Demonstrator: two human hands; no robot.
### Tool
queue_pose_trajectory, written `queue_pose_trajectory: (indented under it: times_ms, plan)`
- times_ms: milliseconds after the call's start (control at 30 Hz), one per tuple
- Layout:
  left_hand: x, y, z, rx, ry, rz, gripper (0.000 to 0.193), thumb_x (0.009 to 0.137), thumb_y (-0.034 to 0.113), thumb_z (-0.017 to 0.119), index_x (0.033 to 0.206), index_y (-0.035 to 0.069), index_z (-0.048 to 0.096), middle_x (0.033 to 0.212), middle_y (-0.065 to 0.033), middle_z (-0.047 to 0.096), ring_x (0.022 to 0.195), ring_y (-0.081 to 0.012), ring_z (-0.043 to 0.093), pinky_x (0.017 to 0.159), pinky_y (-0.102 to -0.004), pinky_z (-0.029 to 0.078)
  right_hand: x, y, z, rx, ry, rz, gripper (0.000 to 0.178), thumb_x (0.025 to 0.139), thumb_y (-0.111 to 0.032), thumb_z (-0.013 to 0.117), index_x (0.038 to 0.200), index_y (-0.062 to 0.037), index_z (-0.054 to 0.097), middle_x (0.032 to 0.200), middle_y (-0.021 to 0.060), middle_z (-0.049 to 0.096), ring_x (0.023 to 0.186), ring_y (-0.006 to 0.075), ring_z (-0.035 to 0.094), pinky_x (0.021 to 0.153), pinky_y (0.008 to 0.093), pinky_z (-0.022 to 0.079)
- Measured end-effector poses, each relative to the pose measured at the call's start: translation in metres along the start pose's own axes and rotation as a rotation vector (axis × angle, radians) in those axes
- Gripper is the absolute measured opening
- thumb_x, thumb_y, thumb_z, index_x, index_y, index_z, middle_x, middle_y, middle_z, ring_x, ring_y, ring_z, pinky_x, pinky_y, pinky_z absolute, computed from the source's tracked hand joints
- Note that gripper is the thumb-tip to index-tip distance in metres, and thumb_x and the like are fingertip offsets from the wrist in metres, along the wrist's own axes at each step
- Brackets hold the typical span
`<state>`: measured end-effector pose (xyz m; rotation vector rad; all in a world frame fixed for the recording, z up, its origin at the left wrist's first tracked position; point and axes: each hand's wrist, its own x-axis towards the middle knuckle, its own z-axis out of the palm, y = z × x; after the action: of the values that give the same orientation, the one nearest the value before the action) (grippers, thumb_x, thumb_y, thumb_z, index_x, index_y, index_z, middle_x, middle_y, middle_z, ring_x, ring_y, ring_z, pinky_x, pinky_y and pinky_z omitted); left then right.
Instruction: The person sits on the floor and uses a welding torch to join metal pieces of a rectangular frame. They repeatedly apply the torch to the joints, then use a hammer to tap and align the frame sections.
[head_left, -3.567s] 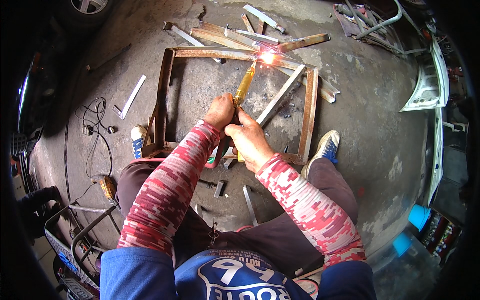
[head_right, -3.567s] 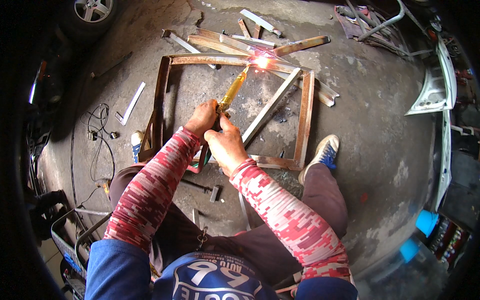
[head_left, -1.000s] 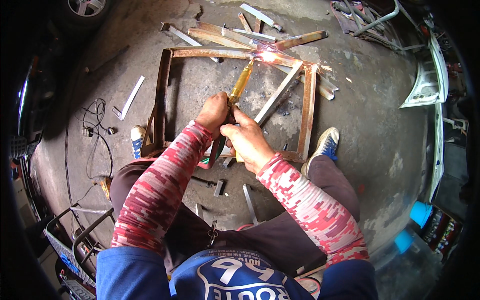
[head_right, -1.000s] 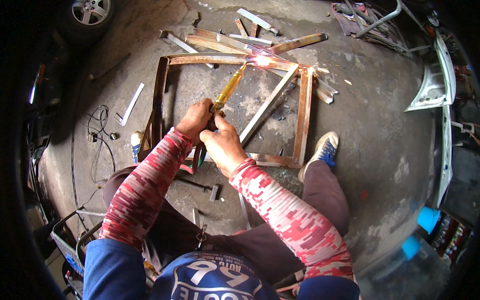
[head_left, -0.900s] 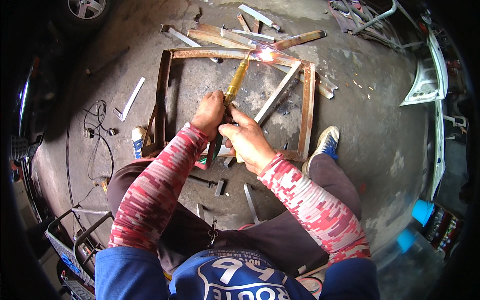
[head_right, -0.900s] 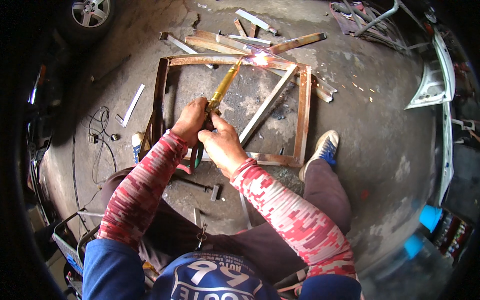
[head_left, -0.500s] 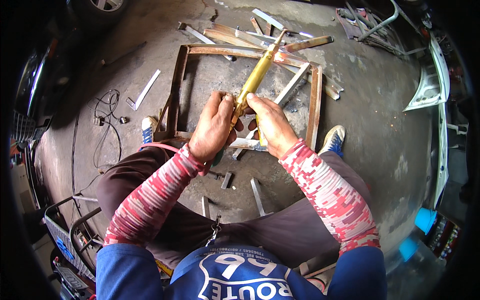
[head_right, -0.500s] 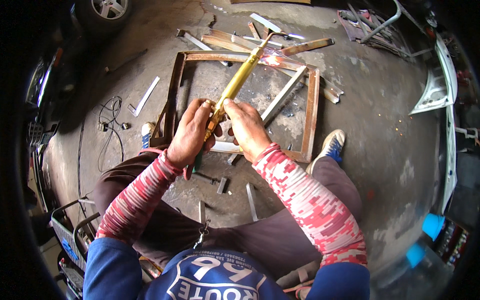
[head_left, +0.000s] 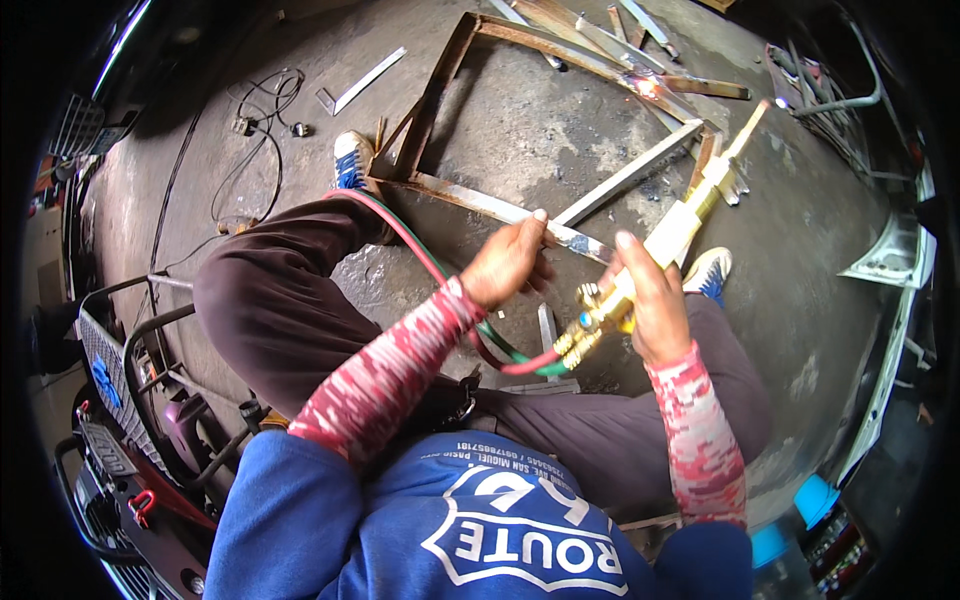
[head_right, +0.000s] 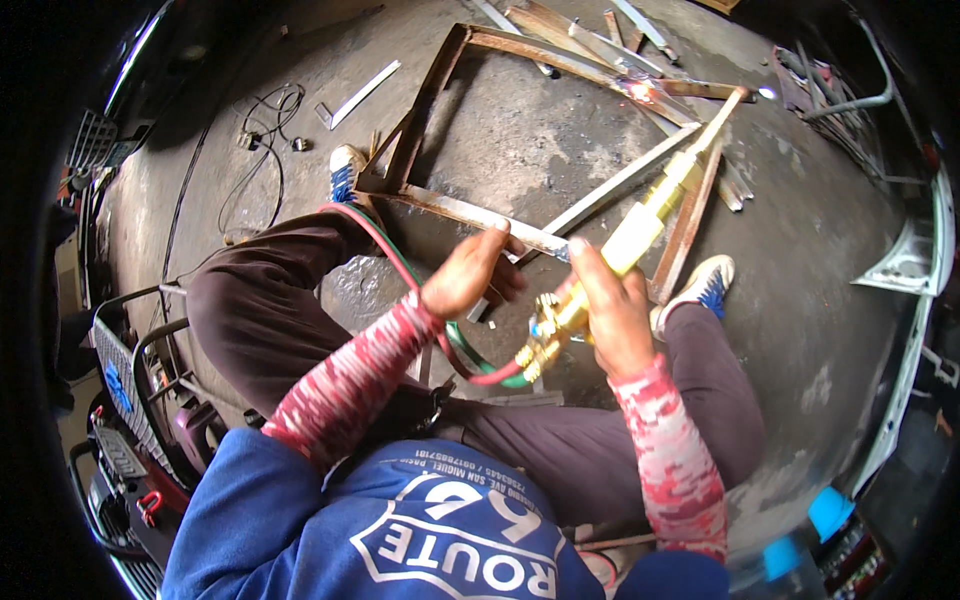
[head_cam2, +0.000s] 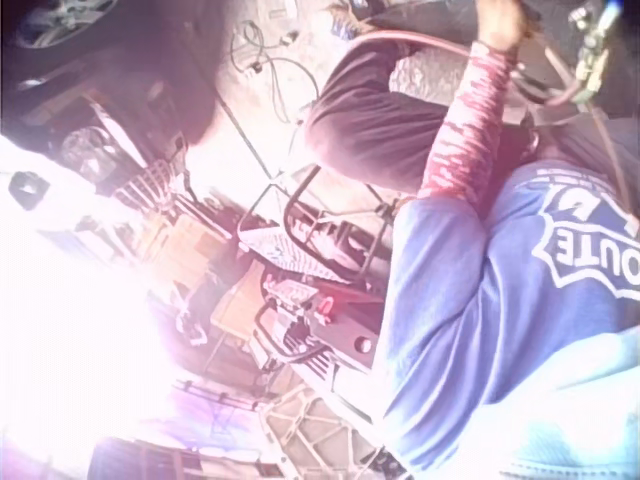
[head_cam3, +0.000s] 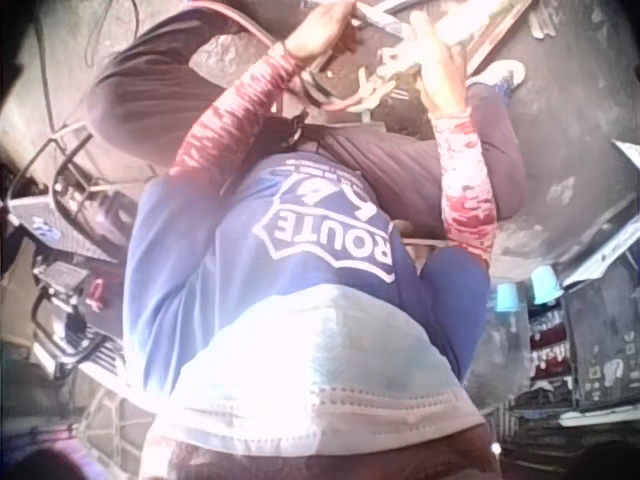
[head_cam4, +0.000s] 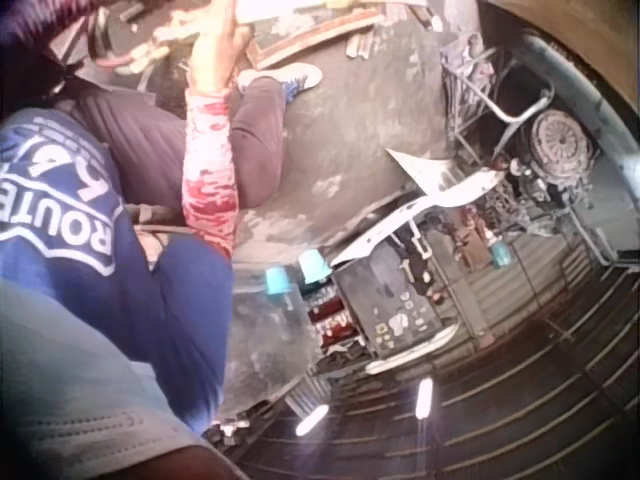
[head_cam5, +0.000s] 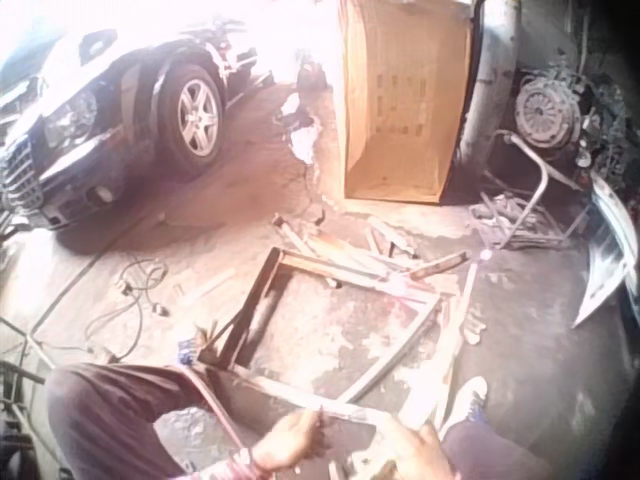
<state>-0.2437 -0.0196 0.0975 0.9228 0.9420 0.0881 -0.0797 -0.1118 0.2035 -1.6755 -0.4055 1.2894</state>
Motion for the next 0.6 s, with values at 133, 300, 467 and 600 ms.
queue_pose_trajectory:
  times_ms: [133,300,467,600]
  plan:
    - [0.069,-0.048,-0.064,1.143,0.222,-0.126,0.036,0.091,0.027,0.049,0.105,-0.002,0.065,0.109,-0.0253,0.065,0.103,-0.0353,0.065,0.087,-0.0464,0.052,-0.024,0.009,-0.006,0.109,0.068,-0.017,0.033,0.095,-0.034,0.056,0.076,-0.0072,0.054,0.064,0.0036,0.053,0.059,0.0114,0.054,0.057,0.0266,0.043]
    - [0.109,-0.109,-0.126,1.531,0.068,-0.481,0.029,0.084,0.015,0.06,0.109,0.008,0.07,0.118,-0.0155,0.065,0.104,-0.0324,0.066,0.086,-0.0429,0.054,-0.012,0.029,-0.009,0.209,0.08,0.098,0.029,0.093,-0.031,0.061,0.079,-0.0053,0.057,0.065,0.0027,0.057,0.06,0.0111,0.057,0.058,0.0262,0.047]
    - [0.106,-0.166,-0.13,1.709,0.091,-0.423,0.033,0.09,0.022,0.052,0.122,0.015,0.055,0.117,-0.0121,0.058,0.11,-0.0306,0.055,0.088,-0.0433,0.047,0.004,0.042,0.001,0.087,0.019,0.12,0.027,0.092,-0.028,0.064,0.081,-0.0042,0.06,0.069,0.0004,0.06,0.062,0.0104,0.056,0.058,0.0278,0.045]
    - [0.107,-0.175,-0.135,1.973,0.045,-0.164,0.024,0.092,0.023,0.049,0.11,0.017,0.063,0.114,-0.0103,0.061,0.108,-0.0282,0.057,0.088,-0.0445,0.044,0.013,0.047,0.012,0.012,-0.012,0.092,0.024,0.09,-0.022,0.067,0.078,-0.0021,0.061,0.067,0.0042,0.062,0.061,0.0135,0.059,0.058,0.0303,0.046]
